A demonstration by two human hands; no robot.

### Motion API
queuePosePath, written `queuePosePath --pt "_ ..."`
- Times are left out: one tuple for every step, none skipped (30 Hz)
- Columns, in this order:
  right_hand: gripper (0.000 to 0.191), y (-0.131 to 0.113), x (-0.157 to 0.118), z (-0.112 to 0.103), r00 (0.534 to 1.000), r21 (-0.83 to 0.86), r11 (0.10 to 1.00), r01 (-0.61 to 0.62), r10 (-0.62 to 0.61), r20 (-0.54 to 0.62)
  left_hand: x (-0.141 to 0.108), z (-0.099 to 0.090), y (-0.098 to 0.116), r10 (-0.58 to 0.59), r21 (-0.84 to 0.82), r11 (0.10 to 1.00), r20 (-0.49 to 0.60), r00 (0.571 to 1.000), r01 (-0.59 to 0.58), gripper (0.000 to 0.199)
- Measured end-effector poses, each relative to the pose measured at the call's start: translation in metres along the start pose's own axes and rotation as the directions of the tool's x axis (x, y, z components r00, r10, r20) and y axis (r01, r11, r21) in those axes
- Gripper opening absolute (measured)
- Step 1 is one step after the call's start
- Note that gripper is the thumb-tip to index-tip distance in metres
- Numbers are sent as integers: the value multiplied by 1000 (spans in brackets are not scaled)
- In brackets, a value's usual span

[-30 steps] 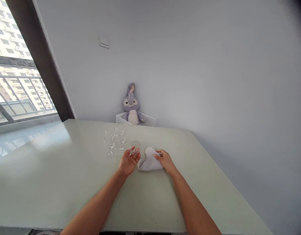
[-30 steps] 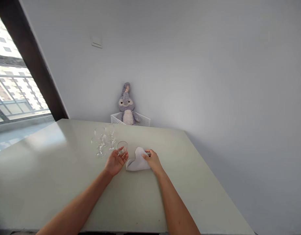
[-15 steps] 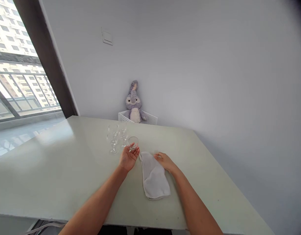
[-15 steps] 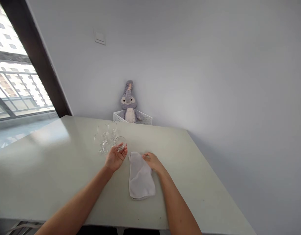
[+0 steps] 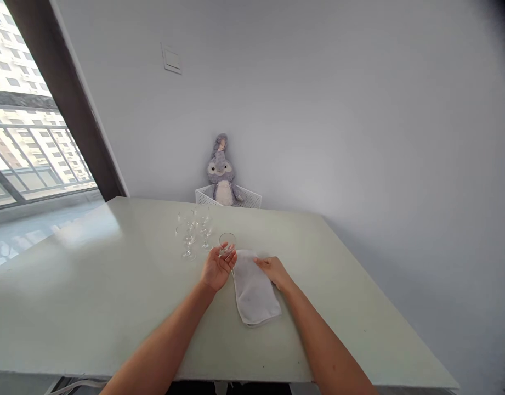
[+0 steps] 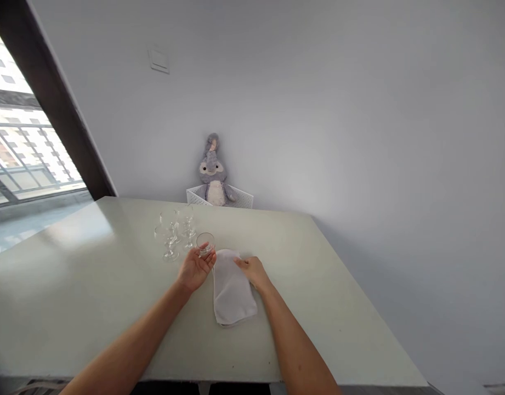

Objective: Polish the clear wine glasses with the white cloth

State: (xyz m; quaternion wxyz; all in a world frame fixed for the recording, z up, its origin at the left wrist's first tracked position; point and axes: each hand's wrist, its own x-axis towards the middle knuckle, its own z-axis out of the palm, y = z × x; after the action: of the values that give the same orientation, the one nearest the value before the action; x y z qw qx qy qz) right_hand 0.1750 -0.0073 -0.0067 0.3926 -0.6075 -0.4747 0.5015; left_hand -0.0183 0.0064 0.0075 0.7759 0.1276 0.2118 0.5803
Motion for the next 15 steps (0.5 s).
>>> queuePosePath --pt "33 -2 -2 0 1000 12 1000 10 -10 19 0 0 -1 -3 5 1000 3 1000 3 18" --pt "30 -4 -4 1 999 60 998 28 -30 36 0 0 -1 -8 10 1000 5 1000 8 17" --pt "27 -7 -6 2 997 133 990 51 -58 47 0 0 -2 -13 12 1000 5 1000 13 17" --pt "27 -10 -8 3 995 221 972 78 -91 45 -1 0 -3 -18 15 1000 5 1000 18 17" --pt "27 -13 -10 4 992 311 944 106 -122 33 -1 0 -3 -21 18 1000 6 1000 21 17" --pt "29 -15 -12 6 989 394 910 130 -146 11 -2 1 -4 -22 21 1000 8 1000 22 18" --pt "32 -18 -13 6 987 465 872 151 -162 -17 -2 1 -4 -19 24 1000 12 1000 19 20" --pt "37 -19 -14 7 985 521 837 167 -168 -45 -3 1 -4 -13 28 1000 17 1000 12 22" --pt "42 -21 -15 7 983 560 808 181 -167 -77 -3 2 -4 -3 33 999 21 1000 3 23" --pt "46 -22 -15 7 980 584 787 197 -162 -113 -3 2 -5 8 38 999 25 1000 -9 24" --pt "49 -24 -16 7 975 596 773 219 -157 -155 -3 2 -5 18 43 999 27 999 -19 24" --pt "51 -25 -18 8 967 597 763 248 -159 -199 -2 1 -6 28 52 998 27 999 -29 24" --pt "50 -27 -20 10 956 590 757 281 -170 -238 -2 1 -7 39 64 997 29 999 -40 23" --pt "48 -28 -23 12 946 576 755 314 -193 -262 -1 0 -9 52 80 995 35 998 -55 21" --pt "46 -30 -27 15 937 560 755 342 -228 -264 -1 0 -10 68 101 992 44 997 -72 19"
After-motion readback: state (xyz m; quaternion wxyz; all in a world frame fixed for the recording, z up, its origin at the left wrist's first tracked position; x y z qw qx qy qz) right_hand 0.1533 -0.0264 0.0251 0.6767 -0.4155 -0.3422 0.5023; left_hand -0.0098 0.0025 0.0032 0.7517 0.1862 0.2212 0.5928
